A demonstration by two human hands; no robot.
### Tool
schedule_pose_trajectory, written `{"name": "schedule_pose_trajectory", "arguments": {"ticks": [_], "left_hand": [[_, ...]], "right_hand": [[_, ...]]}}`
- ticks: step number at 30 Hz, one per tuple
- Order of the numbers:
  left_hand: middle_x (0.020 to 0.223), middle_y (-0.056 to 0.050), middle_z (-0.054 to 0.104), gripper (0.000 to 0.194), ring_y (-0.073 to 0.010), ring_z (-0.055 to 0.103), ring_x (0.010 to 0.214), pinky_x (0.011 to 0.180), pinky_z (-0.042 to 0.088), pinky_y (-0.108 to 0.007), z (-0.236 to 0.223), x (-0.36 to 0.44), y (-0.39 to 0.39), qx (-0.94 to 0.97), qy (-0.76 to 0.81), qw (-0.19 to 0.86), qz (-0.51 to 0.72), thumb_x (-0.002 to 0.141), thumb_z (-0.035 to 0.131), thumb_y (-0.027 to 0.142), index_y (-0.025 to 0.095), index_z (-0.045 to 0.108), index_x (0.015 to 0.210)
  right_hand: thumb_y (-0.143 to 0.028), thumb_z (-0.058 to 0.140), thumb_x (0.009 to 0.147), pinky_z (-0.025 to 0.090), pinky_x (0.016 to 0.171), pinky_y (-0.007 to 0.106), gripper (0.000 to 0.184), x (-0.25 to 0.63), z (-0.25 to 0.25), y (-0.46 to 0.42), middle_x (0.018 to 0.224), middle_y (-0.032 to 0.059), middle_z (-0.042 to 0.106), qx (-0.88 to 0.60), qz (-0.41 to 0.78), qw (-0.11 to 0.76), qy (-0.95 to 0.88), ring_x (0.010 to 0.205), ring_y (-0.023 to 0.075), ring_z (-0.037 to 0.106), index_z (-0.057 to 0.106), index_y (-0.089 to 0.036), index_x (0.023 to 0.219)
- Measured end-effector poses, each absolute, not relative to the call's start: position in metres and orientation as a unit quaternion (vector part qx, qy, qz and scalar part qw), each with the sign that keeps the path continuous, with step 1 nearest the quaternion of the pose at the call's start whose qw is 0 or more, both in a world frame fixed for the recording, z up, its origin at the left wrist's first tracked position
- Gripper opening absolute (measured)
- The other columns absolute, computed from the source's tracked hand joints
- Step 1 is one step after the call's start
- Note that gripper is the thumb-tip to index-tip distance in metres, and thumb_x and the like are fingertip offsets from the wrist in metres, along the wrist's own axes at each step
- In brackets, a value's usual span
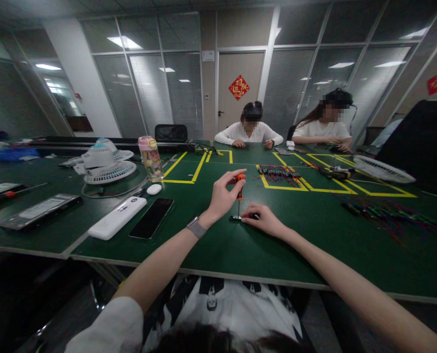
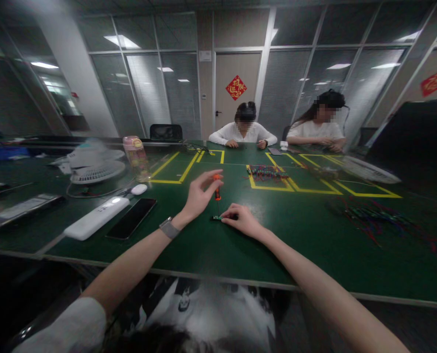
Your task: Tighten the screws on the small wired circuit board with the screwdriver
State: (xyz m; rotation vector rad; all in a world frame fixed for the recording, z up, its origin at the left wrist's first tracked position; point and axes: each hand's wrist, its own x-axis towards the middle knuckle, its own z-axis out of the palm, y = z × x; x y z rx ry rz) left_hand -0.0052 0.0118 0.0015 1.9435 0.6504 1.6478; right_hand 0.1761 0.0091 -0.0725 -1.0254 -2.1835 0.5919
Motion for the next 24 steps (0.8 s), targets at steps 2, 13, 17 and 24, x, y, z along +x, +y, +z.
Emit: {"name": "schedule_pose_trajectory", "arguments": {"ticks": [2,13,17,24], "left_hand": [[0.093,-0.003,0.064,0.02,-0.0134,0.061,0.085,0.079,0.05,-0.024,0.0027,-0.006,0.0111,0.717,0.261,0.199,0.615,0.085,0.064,0.023,0.021,0.068,0.104],[0.121,-0.007,0.062,0.031,-0.0164,0.057,0.114,0.101,0.042,-0.03,-0.0007,-0.0076,0.0146,0.725,0.257,0.192,0.61,0.097,0.041,0.022,0.021,0.059,0.123],[0.122,-0.009,0.062,0.03,-0.017,0.063,0.105,0.093,0.049,-0.03,-0.0014,-0.0069,0.0158,0.71,0.238,0.238,0.619,0.096,0.045,0.024,0.02,0.058,0.123],[0.094,-0.004,0.062,0.016,-0.0137,0.06,0.086,0.078,0.049,-0.023,0.0022,-0.0076,0.011,0.708,0.265,0.166,0.634,0.088,0.06,0.025,0.02,0.068,0.102]], "right_hand": [[-0.03,0.068,0.082,0.047,0.068,0.029,0.017,0.1762,-0.0725,0.009,0.08,0.0051,0.062,-0.39,0.224,0.323,-0.833,0.071,0.0164,0.059,0.076,-0.017,0.089],[-0.03,0.068,0.082,0.048,0.067,0.029,0.017,0.1762,-0.0722,0.009,0.081,0.0051,0.063,-0.389,0.224,0.325,-0.832,0.071,0.0167,0.06,0.076,-0.017,0.089],[-0.03,0.068,0.081,0.048,0.067,0.029,0.017,0.1756,-0.0711,0.0079,0.081,0.0052,0.063,-0.391,0.225,0.325,-0.831,0.072,0.0168,0.06,0.076,-0.017,0.09],[-0.03,0.068,0.081,0.048,0.068,0.029,0.016,0.176,-0.0725,0.0091,0.08,0.0049,0.063,-0.39,0.224,0.327,-0.831,0.072,0.0168,0.06,0.076,-0.018,0.089]]}}
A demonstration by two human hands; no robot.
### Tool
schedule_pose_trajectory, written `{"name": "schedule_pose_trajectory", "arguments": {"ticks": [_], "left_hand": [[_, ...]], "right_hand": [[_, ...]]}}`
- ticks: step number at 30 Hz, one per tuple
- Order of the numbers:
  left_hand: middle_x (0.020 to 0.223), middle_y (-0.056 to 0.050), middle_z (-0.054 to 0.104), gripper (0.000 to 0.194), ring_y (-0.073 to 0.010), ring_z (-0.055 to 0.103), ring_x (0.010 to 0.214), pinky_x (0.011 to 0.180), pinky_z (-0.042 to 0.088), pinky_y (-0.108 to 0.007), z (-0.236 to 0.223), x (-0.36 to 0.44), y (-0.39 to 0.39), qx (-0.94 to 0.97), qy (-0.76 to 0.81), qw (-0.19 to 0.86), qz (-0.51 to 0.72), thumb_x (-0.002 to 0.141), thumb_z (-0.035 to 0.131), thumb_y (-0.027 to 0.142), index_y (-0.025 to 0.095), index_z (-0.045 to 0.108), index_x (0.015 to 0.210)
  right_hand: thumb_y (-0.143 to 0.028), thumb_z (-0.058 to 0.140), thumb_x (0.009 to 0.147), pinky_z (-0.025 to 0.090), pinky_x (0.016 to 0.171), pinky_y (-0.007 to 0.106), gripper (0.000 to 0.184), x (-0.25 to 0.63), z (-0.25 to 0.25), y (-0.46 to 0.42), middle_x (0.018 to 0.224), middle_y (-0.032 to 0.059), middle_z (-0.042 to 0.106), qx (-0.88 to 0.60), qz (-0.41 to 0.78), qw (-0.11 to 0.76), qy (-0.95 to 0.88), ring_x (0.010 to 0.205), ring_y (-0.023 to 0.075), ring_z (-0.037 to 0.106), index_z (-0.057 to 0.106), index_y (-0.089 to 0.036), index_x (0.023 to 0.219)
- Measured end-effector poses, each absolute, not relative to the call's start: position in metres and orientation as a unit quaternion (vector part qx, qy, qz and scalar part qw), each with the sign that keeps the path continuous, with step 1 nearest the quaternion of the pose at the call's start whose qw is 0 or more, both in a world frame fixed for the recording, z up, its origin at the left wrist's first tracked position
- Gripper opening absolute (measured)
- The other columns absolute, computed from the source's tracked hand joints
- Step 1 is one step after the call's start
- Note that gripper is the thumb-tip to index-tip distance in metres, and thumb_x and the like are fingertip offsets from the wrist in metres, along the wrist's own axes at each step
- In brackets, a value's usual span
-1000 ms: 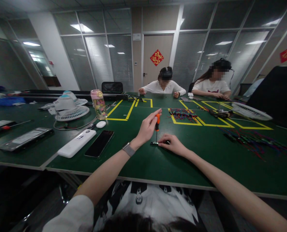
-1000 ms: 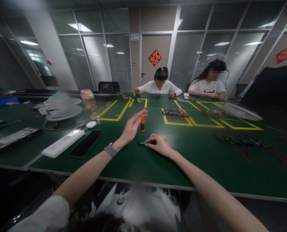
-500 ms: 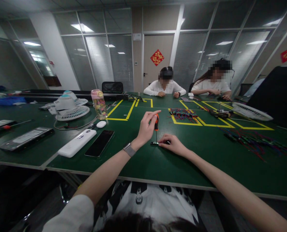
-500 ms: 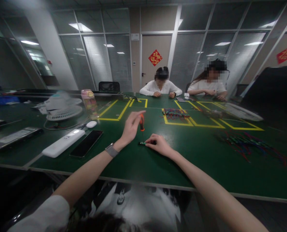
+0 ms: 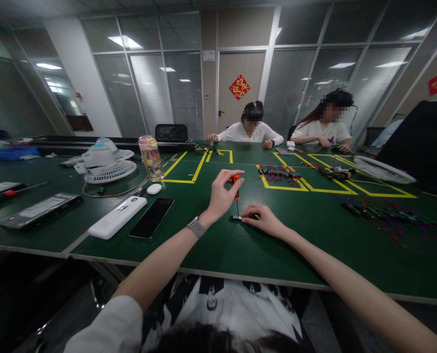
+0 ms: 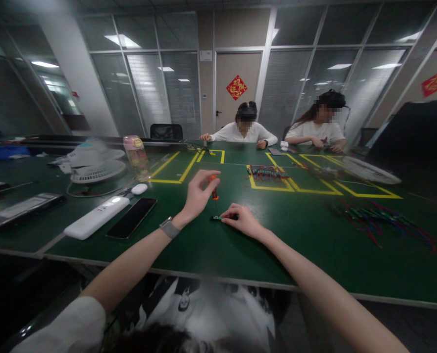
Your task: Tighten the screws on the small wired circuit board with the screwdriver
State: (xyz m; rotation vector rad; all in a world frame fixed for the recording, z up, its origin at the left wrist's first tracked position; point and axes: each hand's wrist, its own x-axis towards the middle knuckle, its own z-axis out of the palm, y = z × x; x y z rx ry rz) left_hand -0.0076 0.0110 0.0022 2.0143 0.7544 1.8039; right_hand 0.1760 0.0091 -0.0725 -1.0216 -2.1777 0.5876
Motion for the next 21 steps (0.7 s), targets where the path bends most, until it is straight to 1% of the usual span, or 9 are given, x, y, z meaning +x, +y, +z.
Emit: {"name": "schedule_pose_trajectory", "arguments": {"ticks": [3,6,9,13,16,19,21], "left_hand": [[0.096,-0.004,0.061,0.019,-0.0137,0.059,0.088,0.079,0.049,-0.024,0.0029,-0.0079,0.0102,0.711,0.27,0.168,0.627,0.091,0.055,0.027,0.02,0.067,0.105],[0.107,-0.006,0.064,0.026,-0.0154,0.06,0.101,0.089,0.047,-0.027,0.0019,-0.008,0.012,0.714,0.264,0.175,0.624,0.096,0.045,0.026,0.02,0.065,0.112],[0.118,-0.007,0.064,0.029,-0.0171,0.06,0.11,0.098,0.045,-0.031,-0.0003,-0.0077,0.0153,0.716,0.251,0.202,0.619,0.097,0.042,0.026,0.021,0.062,0.118],[0.124,-0.008,0.063,0.03,-0.0177,0.064,0.106,0.095,0.049,-0.031,-0.0024,-0.0067,0.0172,0.71,0.234,0.254,0.614,0.097,0.044,0.027,0.021,0.059,0.122],[0.117,-0.008,0.066,0.027,-0.0175,0.067,0.099,0.088,0.052,-0.029,-0.001,-0.0062,0.0152,0.703,0.232,0.256,0.622,0.094,0.05,0.028,0.021,0.062,0.117],[0.1,-0.006,0.068,0.021,-0.0153,0.066,0.09,0.08,0.051,-0.026,0.002,-0.0065,0.0119,0.701,0.251,0.213,0.633,0.089,0.058,0.026,0.019,0.067,0.107],[0.091,-0.004,0.066,0.017,-0.0134,0.062,0.083,0.076,0.05,-0.024,0.0034,-0.0071,0.0101,0.7,0.263,0.179,0.639,0.086,0.062,0.025,0.019,0.069,0.101]], "right_hand": [[-0.03,0.068,0.081,0.048,0.068,0.029,0.016,0.1764,-0.0734,0.0098,0.08,0.005,0.063,-0.391,0.224,0.325,-0.831,0.071,0.0167,0.06,0.076,-0.018,0.089],[-0.032,0.068,0.081,0.048,0.067,0.029,0.018,0.1764,-0.0739,0.01,0.08,0.0052,0.063,-0.39,0.225,0.328,-0.83,0.071,0.0167,0.06,0.076,-0.018,0.088],[-0.033,0.068,0.082,0.048,0.067,0.03,0.019,0.1764,-0.0738,0.0099,0.08,0.0054,0.064,-0.387,0.228,0.331,-0.83,0.071,0.017,0.06,0.076,-0.018,0.088],[-0.033,0.068,0.082,0.048,0.068,0.03,0.019,0.1765,-0.0733,0.0099,0.081,0.0058,0.064,-0.39,0.229,0.326,-0.83,0.071,0.0171,0.06,0.076,-0.017,0.089],[-0.033,0.068,0.082,0.049,0.069,0.03,0.019,0.1767,-0.0731,0.01,0.082,0.0057,0.064,-0.39,0.231,0.323,-0.831,0.072,0.0167,0.06,0.076,-0.017,0.089],[-0.035,0.068,0.082,0.049,0.069,0.03,0.02,0.1768,-0.0729,0.0097,0.081,0.0051,0.063,-0.39,0.229,0.326,-0.83,0.072,0.0165,0.06,0.076,-0.018,0.089],[-0.035,0.068,0.082,0.048,0.068,0.029,0.02,0.1767,-0.0725,0.0093,0.08,0.0049,0.063,-0.391,0.229,0.327,-0.829,0.072,0.0164,0.06,0.076,-0.018,0.089]]}}
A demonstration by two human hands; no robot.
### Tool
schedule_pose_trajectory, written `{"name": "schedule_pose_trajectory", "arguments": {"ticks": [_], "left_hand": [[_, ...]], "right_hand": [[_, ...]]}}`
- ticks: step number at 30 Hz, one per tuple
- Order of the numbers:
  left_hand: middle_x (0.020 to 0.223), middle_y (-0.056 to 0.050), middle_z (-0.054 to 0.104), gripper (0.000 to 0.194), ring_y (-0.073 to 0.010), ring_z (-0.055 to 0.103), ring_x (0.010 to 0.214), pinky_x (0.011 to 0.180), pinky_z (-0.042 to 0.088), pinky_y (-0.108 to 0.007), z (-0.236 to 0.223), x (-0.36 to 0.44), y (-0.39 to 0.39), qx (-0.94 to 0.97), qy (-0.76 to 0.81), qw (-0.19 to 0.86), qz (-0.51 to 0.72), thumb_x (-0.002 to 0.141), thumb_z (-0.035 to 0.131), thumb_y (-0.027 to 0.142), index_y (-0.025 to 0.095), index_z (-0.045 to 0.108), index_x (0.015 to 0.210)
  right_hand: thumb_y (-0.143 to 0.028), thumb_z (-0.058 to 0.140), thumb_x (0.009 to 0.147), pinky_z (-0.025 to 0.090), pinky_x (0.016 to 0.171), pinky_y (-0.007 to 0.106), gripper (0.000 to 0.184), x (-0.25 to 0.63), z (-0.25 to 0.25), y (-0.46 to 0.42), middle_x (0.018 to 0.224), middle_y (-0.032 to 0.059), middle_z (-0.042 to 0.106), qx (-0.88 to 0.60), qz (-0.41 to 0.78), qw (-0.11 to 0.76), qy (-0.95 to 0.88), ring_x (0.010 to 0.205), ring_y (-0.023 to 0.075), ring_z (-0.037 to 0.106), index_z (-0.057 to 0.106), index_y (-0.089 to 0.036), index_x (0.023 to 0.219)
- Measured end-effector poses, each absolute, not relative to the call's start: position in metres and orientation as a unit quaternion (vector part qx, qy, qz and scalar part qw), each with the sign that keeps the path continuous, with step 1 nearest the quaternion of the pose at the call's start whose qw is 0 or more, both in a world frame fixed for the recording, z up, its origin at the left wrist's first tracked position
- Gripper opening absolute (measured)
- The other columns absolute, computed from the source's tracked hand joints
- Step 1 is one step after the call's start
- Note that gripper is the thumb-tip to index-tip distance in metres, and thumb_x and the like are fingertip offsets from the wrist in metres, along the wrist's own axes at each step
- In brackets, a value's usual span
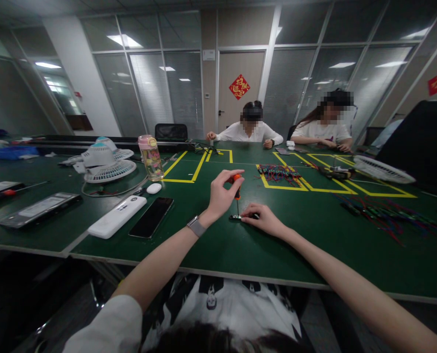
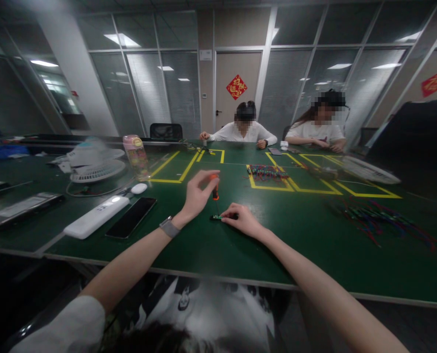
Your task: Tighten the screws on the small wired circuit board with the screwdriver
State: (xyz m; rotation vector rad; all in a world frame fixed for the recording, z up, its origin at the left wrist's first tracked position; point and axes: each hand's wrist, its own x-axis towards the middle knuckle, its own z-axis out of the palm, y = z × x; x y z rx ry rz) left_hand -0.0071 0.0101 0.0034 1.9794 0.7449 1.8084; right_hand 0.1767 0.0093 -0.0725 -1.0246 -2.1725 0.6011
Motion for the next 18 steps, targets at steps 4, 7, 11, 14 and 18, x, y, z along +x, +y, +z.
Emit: {"name": "schedule_pose_trajectory", "arguments": {"ticks": [4,7,11,14,18], "left_hand": [[0.086,-0.002,0.061,0.017,-0.0117,0.059,0.077,0.073,0.048,-0.023,0.0035,-0.008,0.0088,0.704,0.269,0.165,0.636,0.087,0.061,0.027,0.02,0.069,0.1],[0.098,-0.005,0.065,0.024,-0.0133,0.061,0.09,0.082,0.048,-0.025,0.0021,-0.0081,0.0095,0.713,0.263,0.186,0.623,0.094,0.049,0.027,0.021,0.066,0.11],[0.111,-0.007,0.067,0.03,-0.0156,0.063,0.101,0.089,0.048,-0.028,0.0003,-0.0075,0.0111,0.716,0.253,0.218,0.614,0.097,0.043,0.025,0.02,0.061,0.12],[0.108,-0.007,0.068,0.029,-0.0156,0.065,0.096,0.086,0.05,-0.028,0.0004,-0.007,0.0115,0.712,0.251,0.227,0.615,0.095,0.048,0.026,0.02,0.062,0.119],[0.092,-0.004,0.065,0.021,-0.0129,0.062,0.083,0.077,0.05,-0.024,0.0024,-0.0066,0.0106,0.712,0.256,0.193,0.625,0.089,0.057,0.024,0.02,0.067,0.107]], "right_hand": [[-0.034,0.068,0.082,0.048,0.068,0.03,0.019,0.1763,-0.0723,0.0087,0.08,0.005,0.063,-0.391,0.232,0.326,-0.829,0.071,0.0166,0.06,0.076,-0.018,0.089],[-0.033,0.068,0.082,0.048,0.067,0.03,0.018,0.1763,-0.0731,0.0091,0.08,0.005,0.063,-0.392,0.23,0.328,-0.828,0.07,0.0166,0.06,0.076,-0.018,0.088],[-0.032,0.068,0.082,0.048,0.067,0.029,0.017,0.1766,-0.074,0.0098,0.081,0.0049,0.063,-0.388,0.229,0.33,-0.83,0.071,0.0164,0.06,0.076,-0.018,0.088],[-0.031,0.068,0.082,0.048,0.067,0.029,0.018,0.1769,-0.0736,0.0098,0.08,0.005,0.063,-0.39,0.224,0.327,-0.831,0.071,0.0163,0.06,0.076,-0.018,0.089],[-0.033,0.068,0.082,0.048,0.068,0.029,0.018,0.1771,-0.0734,0.0098,0.08,0.0048,0.063,-0.39,0.222,0.324,-0.833,0.071,0.0163,0.06,0.076,-0.018,0.09]]}}
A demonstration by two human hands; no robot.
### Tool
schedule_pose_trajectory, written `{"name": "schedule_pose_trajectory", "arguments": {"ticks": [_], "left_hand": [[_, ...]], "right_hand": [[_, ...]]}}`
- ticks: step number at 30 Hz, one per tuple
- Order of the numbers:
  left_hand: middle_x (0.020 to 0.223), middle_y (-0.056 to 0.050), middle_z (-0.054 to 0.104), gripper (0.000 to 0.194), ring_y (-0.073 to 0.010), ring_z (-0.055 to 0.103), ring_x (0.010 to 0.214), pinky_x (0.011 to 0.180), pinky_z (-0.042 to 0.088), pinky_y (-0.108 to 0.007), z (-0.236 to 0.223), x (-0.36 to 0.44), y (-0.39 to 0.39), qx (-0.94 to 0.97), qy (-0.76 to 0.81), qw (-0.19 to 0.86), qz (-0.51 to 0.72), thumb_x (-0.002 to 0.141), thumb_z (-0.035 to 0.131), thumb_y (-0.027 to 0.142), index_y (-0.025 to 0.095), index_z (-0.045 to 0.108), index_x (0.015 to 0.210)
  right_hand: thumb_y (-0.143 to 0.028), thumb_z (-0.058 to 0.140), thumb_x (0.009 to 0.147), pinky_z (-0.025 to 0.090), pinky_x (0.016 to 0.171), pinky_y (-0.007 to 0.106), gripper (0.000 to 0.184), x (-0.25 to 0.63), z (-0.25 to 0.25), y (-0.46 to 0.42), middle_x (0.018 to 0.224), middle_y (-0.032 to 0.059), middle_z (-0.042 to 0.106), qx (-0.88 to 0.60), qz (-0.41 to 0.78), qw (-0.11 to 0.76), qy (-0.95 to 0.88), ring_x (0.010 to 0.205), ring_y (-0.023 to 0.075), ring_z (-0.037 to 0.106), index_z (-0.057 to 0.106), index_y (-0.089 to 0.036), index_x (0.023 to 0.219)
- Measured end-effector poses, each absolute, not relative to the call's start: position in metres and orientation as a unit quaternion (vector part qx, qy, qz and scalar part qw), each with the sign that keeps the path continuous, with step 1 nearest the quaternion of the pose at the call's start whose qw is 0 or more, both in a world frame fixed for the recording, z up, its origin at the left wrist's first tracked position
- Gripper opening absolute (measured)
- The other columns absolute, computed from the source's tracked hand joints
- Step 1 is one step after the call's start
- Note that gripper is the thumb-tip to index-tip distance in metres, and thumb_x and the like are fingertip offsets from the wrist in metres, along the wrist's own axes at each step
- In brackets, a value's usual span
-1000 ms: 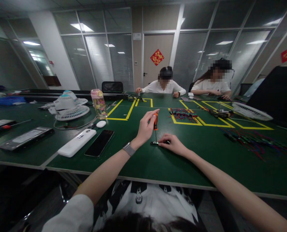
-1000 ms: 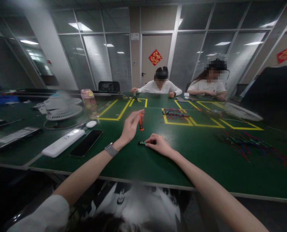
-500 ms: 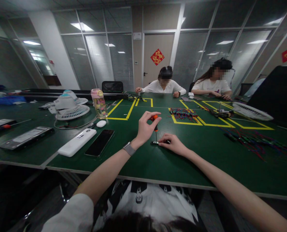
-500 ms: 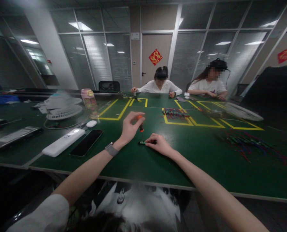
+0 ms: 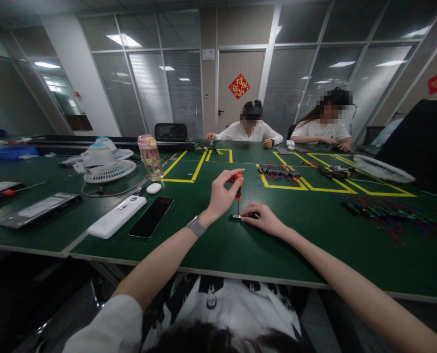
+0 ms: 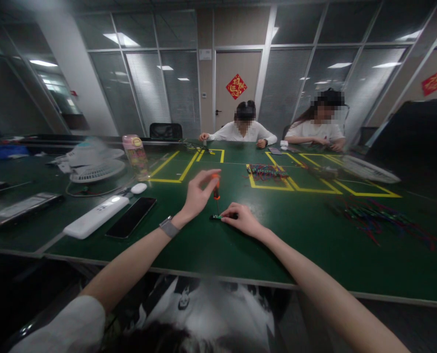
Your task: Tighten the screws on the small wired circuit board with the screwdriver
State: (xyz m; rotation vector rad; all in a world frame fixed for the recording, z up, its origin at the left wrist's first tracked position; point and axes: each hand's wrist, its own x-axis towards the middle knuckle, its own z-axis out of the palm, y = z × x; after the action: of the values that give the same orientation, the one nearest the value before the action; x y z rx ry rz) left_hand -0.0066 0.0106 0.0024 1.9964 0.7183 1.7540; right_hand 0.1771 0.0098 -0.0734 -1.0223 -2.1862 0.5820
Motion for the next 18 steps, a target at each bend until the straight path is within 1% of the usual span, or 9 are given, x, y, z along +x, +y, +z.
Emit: {"name": "schedule_pose_trajectory", "arguments": {"ticks": [4,7,11,14,16,18], "left_hand": [[0.089,-0.003,0.061,0.016,-0.0122,0.059,0.081,0.075,0.049,-0.023,0.0027,-0.0062,0.0096,0.711,0.259,0.171,0.631,0.086,0.062,0.025,0.02,0.068,0.101],[0.092,-0.003,0.061,0.016,-0.013,0.06,0.084,0.076,0.049,-0.023,0.0022,-0.0063,0.0083,0.707,0.266,0.172,0.633,0.089,0.058,0.027,0.02,0.067,0.101],[0.103,-0.006,0.065,0.023,-0.0154,0.061,0.097,0.086,0.048,-0.027,0.0021,-0.0077,0.0071,0.704,0.263,0.172,0.637,0.095,0.047,0.027,0.02,0.067,0.105],[0.112,-0.007,0.066,0.025,-0.0172,0.061,0.106,0.094,0.047,-0.031,0.0011,-0.0085,0.0085,0.706,0.258,0.178,0.635,0.096,0.045,0.027,0.02,0.066,0.109],[0.113,-0.007,0.067,0.025,-0.0177,0.062,0.106,0.093,0.049,-0.032,0.0002,-0.0082,0.0095,0.703,0.255,0.19,0.637,0.096,0.046,0.027,0.02,0.065,0.111],[0.109,-0.008,0.068,0.025,-0.0176,0.064,0.102,0.088,0.051,-0.03,-0.0002,-0.0076,0.0097,0.698,0.253,0.198,0.64,0.094,0.049,0.028,0.02,0.065,0.111]], "right_hand": [[-0.035,0.068,0.082,0.048,0.068,0.03,0.02,0.1774,-0.0744,0.0103,0.08,0.0049,0.063,-0.39,0.224,0.327,-0.831,0.071,0.0164,0.06,0.076,-0.018,0.089],[-0.034,0.068,0.082,0.049,0.068,0.03,0.019,0.1776,-0.0752,0.0106,0.081,0.005,0.063,-0.391,0.23,0.327,-0.829,0.071,0.0164,0.06,0.076,-0.018,0.089],[-0.033,0.068,0.082,0.049,0.068,0.03,0.018,0.1777,-0.0757,0.0109,0.081,0.005,0.063,-0.39,0.231,0.328,-0.829,0.071,0.0164,0.06,0.076,-0.018,0.09],[-0.034,0.068,0.082,0.049,0.068,0.03,0.019,0.1777,-0.076,0.0111,0.081,0.0049,0.063,-0.391,0.227,0.328,-0.829,0.071,0.0165,0.06,0.076,-0.019,0.09],[-0.035,0.068,0.082,0.049,0.068,0.03,0.02,0.1776,-0.0761,0.0113,0.081,0.005,0.063,-0.393,0.227,0.327,-0.829,0.071,0.0165,0.06,0.076,-0.019,0.09],[-0.035,0.068,0.082,0.049,0.068,0.03,0.02,0.1776,-0.076,0.0113,0.082,0.005,0.063,-0.393,0.229,0.327,-0.828,0.071,0.0164,0.06,0.076,-0.019,0.09]]}}
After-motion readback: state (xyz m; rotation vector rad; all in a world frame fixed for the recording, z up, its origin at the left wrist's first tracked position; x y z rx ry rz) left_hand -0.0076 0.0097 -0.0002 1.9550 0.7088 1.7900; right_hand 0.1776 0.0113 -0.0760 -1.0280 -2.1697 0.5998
